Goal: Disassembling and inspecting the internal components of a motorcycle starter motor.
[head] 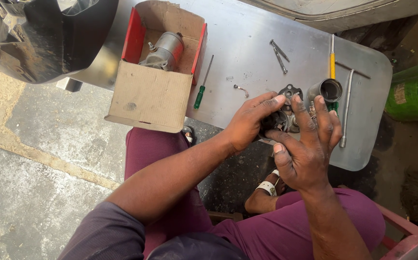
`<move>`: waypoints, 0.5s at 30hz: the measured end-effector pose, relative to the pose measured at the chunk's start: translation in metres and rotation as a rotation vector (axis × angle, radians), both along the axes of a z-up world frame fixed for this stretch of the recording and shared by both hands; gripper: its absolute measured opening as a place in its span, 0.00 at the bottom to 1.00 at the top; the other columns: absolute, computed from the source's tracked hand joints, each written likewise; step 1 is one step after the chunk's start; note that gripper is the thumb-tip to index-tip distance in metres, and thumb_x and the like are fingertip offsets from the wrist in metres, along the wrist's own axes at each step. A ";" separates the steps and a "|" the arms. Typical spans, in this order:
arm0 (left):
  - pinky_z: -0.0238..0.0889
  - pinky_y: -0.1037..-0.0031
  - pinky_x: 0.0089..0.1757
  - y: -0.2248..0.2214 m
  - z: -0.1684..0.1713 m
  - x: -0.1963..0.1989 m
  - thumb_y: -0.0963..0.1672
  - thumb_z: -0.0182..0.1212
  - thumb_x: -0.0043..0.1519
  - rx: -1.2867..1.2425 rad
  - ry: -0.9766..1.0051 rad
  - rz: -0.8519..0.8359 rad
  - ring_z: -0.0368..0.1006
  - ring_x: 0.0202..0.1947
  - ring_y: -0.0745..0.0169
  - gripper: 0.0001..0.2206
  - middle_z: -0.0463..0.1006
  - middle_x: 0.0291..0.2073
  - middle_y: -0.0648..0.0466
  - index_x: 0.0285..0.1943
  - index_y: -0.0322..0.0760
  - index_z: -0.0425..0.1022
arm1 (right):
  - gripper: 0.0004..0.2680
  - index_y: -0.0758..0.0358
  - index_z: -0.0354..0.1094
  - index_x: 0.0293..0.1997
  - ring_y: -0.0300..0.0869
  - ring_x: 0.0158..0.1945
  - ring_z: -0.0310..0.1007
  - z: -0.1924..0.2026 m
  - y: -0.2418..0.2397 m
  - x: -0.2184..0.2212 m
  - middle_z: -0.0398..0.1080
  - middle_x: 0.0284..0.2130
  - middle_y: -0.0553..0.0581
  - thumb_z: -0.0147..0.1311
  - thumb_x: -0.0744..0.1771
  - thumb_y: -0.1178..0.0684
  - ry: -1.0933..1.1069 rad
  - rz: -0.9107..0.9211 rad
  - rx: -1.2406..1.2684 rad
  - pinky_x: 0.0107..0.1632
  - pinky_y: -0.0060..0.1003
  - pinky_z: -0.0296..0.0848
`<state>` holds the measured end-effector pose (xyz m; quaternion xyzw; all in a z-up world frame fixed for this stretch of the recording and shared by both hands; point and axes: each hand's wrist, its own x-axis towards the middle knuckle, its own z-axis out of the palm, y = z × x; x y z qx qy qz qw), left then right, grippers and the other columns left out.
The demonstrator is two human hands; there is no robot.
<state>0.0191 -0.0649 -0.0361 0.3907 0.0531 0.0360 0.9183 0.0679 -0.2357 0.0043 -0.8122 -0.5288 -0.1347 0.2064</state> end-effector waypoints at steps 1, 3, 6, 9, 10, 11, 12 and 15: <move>0.67 0.78 0.37 0.001 0.003 0.000 0.52 0.51 0.72 0.001 -0.001 0.001 0.70 0.36 0.72 0.18 0.74 0.36 0.54 0.50 0.31 0.73 | 0.24 0.54 0.83 0.42 0.55 0.79 0.42 -0.001 0.000 0.000 0.62 0.72 0.61 0.32 0.74 0.37 -0.001 0.001 0.001 0.77 0.56 0.35; 0.69 0.78 0.38 0.002 0.007 -0.002 0.52 0.51 0.71 -0.024 0.023 0.013 0.72 0.37 0.70 0.19 0.75 0.37 0.53 0.52 0.31 0.73 | 0.23 0.55 0.83 0.43 0.56 0.79 0.43 -0.003 0.000 -0.001 0.63 0.71 0.61 0.31 0.74 0.38 0.008 -0.011 0.003 0.77 0.57 0.35; 0.68 0.77 0.36 0.000 0.000 0.000 0.53 0.50 0.71 0.024 0.050 -0.003 0.72 0.36 0.68 0.20 0.75 0.37 0.51 0.52 0.31 0.73 | 0.23 0.56 0.82 0.42 0.55 0.79 0.44 -0.003 0.000 -0.001 0.63 0.71 0.62 0.31 0.74 0.39 0.043 0.002 0.035 0.77 0.56 0.35; 0.71 0.76 0.43 -0.001 -0.002 0.001 0.53 0.51 0.72 -0.032 0.001 -0.002 0.74 0.41 0.67 0.21 0.77 0.41 0.50 0.54 0.29 0.73 | 0.22 0.56 0.82 0.42 0.52 0.78 0.47 0.004 -0.001 -0.003 0.64 0.70 0.60 0.33 0.74 0.39 0.193 0.003 0.141 0.78 0.52 0.40; 0.71 0.76 0.43 -0.001 0.000 0.001 0.53 0.51 0.72 -0.032 0.001 -0.001 0.74 0.41 0.67 0.21 0.77 0.41 0.50 0.54 0.29 0.73 | 0.22 0.56 0.82 0.42 0.52 0.78 0.47 0.004 -0.002 -0.002 0.64 0.70 0.60 0.33 0.74 0.39 0.193 0.004 0.140 0.78 0.52 0.40; 0.72 0.75 0.44 -0.001 0.001 0.001 0.53 0.51 0.72 -0.045 -0.002 -0.001 0.75 0.42 0.66 0.21 0.77 0.41 0.49 0.54 0.29 0.73 | 0.22 0.56 0.82 0.41 0.51 0.78 0.48 0.004 -0.002 -0.002 0.65 0.69 0.59 0.33 0.74 0.39 0.149 -0.008 0.141 0.78 0.52 0.40; 0.73 0.74 0.45 -0.001 0.002 0.000 0.53 0.51 0.72 -0.058 -0.004 0.000 0.77 0.43 0.65 0.21 0.78 0.42 0.49 0.54 0.29 0.73 | 0.23 0.56 0.82 0.41 0.50 0.78 0.49 0.004 -0.002 -0.002 0.66 0.68 0.58 0.32 0.74 0.39 0.106 -0.020 0.142 0.78 0.51 0.40; 0.73 0.74 0.44 0.000 0.005 0.001 0.53 0.51 0.71 -0.038 0.028 0.001 0.77 0.42 0.65 0.21 0.78 0.41 0.48 0.55 0.30 0.73 | 0.23 0.56 0.82 0.41 0.50 0.77 0.50 0.001 -0.002 -0.003 0.67 0.67 0.57 0.32 0.73 0.39 0.067 -0.021 0.120 0.77 0.52 0.40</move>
